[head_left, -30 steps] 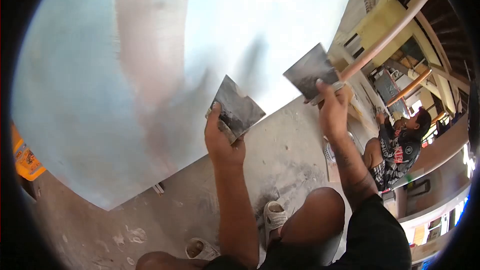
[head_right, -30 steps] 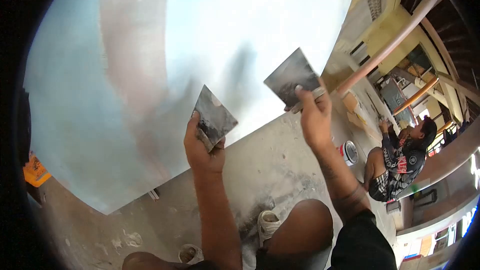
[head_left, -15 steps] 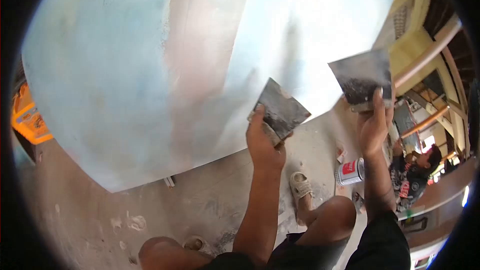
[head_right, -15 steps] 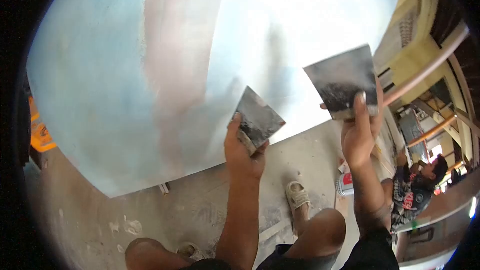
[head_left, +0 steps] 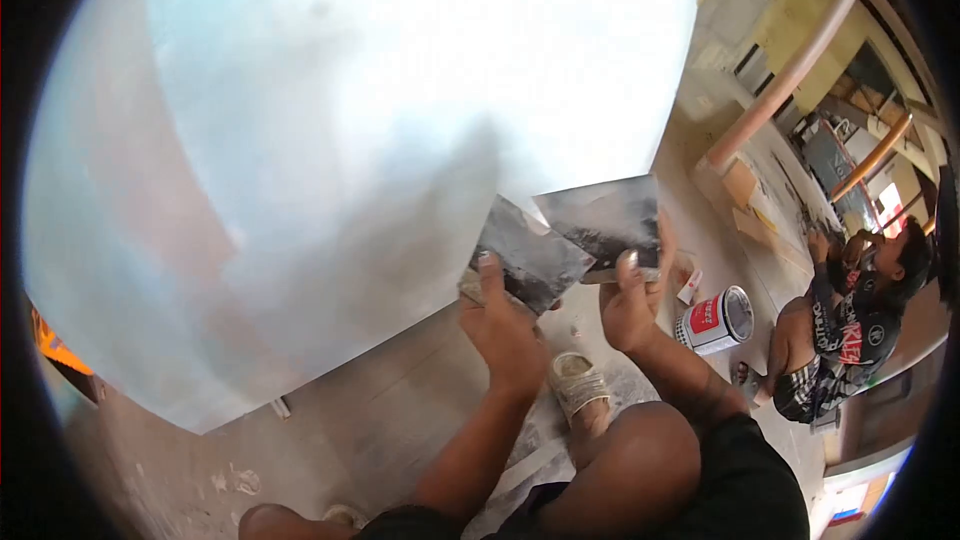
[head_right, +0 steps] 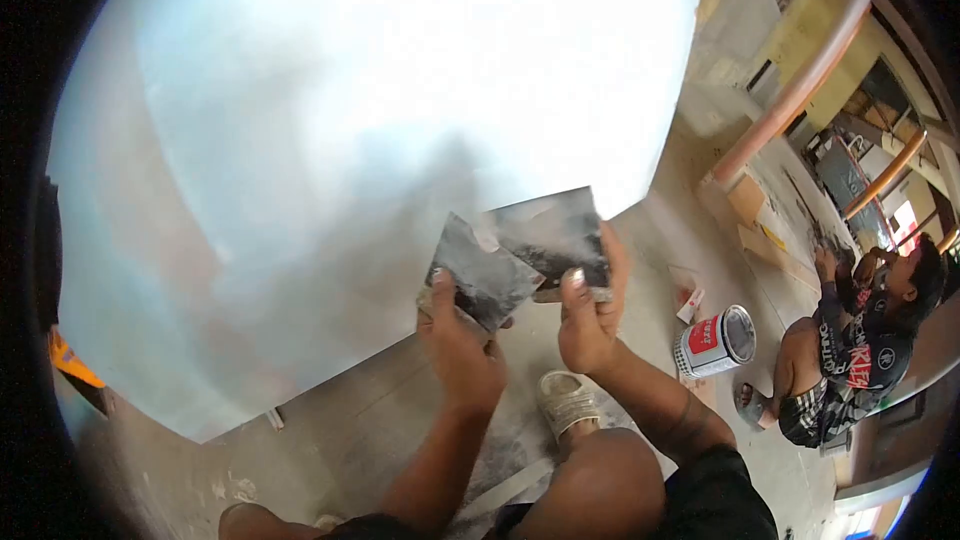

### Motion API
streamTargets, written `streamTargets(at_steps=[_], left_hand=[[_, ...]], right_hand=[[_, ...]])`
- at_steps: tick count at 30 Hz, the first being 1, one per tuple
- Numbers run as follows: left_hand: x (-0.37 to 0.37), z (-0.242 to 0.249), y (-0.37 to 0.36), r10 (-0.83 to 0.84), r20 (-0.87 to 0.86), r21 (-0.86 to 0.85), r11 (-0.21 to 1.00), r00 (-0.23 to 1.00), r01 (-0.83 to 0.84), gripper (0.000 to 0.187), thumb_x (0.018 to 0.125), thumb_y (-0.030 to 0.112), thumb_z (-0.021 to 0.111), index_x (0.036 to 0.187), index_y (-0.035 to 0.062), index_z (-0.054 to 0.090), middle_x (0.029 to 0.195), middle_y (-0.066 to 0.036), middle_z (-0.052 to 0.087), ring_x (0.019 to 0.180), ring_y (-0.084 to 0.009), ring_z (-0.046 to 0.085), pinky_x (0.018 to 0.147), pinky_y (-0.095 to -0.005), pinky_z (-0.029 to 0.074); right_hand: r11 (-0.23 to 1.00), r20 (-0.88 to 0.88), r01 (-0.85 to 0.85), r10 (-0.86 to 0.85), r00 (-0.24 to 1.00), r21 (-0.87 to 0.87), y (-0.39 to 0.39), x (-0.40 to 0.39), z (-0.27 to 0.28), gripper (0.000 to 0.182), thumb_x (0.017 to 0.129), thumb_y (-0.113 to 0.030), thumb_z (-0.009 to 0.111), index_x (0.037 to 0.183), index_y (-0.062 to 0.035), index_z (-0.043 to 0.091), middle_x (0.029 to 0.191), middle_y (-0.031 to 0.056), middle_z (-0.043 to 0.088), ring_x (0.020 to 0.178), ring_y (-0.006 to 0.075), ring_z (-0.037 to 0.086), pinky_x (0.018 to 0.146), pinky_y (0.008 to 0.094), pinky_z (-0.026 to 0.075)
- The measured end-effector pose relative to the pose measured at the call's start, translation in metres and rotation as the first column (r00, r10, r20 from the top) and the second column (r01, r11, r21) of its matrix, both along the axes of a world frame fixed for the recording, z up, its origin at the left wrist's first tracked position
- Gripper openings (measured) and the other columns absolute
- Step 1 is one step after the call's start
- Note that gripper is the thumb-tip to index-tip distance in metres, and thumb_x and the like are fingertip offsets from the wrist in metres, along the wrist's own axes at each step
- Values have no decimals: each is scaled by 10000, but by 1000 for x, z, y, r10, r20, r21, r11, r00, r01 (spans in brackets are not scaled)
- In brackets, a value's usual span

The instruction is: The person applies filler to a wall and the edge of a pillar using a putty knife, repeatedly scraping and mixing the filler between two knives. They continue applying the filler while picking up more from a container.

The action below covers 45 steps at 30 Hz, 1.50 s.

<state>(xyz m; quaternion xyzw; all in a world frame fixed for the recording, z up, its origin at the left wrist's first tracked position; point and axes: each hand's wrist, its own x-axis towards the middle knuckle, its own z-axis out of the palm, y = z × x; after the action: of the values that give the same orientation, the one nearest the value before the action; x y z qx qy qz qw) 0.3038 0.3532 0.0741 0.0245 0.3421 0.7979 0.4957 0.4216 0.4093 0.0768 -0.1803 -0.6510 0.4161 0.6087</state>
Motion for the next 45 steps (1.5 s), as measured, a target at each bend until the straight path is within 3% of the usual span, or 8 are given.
streamTargets(at_steps=[4,8,18,20,23,27,34,45], left_hand=[[30,-18,44,155,-207,-47,985,966,-168,286,989,259,602,1054,-19,591,1004,-91,625,913,-173,598,784,-337,510],[49,-52,72,215,-329,-127,955,919,-268,356,960,298,636,1110,-24,601,1076,-104,623,1003,-199,595,871,-359,487],[76,-84,118,112,-550,-251,923,828,-292,361,985,268,578,1164,-45,587,1091,-127,638,979,-234,631,848,-370,523],[75,-91,141,13,-443,-253,957,897,-139,343,992,266,567,1182,-19,575,1151,-113,604,1024,-231,607,906,-383,505],[71,-114,175,-143,-561,-276,961,815,-22,342,988,296,568,1153,-2,604,1077,-82,626,988,-199,602,884,-363,497],[85,-111,210,-172,-605,-362,929,777,-76,232,1000,165,574,1185,27,592,1052,-57,624,942,-178,616,864,-341,522],[127,-110,229,-226,-684,-267,962,694,50,239,996,138,568,1171,-24,580,1041,-55,633,932,-148,614,851,-316,505],[184,-154,203,-591,-753,-464,789,290,403,230,989,148,603,1141,-24,619,919,-13,628,837,-78,553,738,-244,463]], right_hand=[[984,340,59,-114,934,167,42,59,-18,450,1015,-119,488,1451,-48,404,1357,148,494,1193,219,518,1021,374,428],[982,453,-176,190,871,-75,81,83,-16,439,994,-70,502,1429,-68,445,1271,161,580,956,237,620,875,365,503],[466,195,-540,853,483,-701,169,148,-97,430,937,-90,580,1364,-69,536,993,126,690,890,221,622,825,362,493],[641,162,-465,675,719,-611,175,161,-142,426,933,-111,602,1354,-74,549,994,104,686,923,203,622,843,349,500],[509,-96,-229,273,957,-830,185,189,-169,401,935,-144,628,1316,-39,559,983,82,673,925,170,646,828,315,542],[527,-199,-230,116,973,-818,199,217,-128,332,910,-87,616,1211,46,570,988,62,661,877,130,644,806,305,549],[723,222,114,56,973,-681,188,219,-140,246,937,-149,661,1085,46,645,873,27,680,742,84,608,658,245,503],[482,206,291,-222,953,-827,201,277,-150,227,956,-170,641,1052,32,677,827,8,661,727,66,583,625,253,478]])
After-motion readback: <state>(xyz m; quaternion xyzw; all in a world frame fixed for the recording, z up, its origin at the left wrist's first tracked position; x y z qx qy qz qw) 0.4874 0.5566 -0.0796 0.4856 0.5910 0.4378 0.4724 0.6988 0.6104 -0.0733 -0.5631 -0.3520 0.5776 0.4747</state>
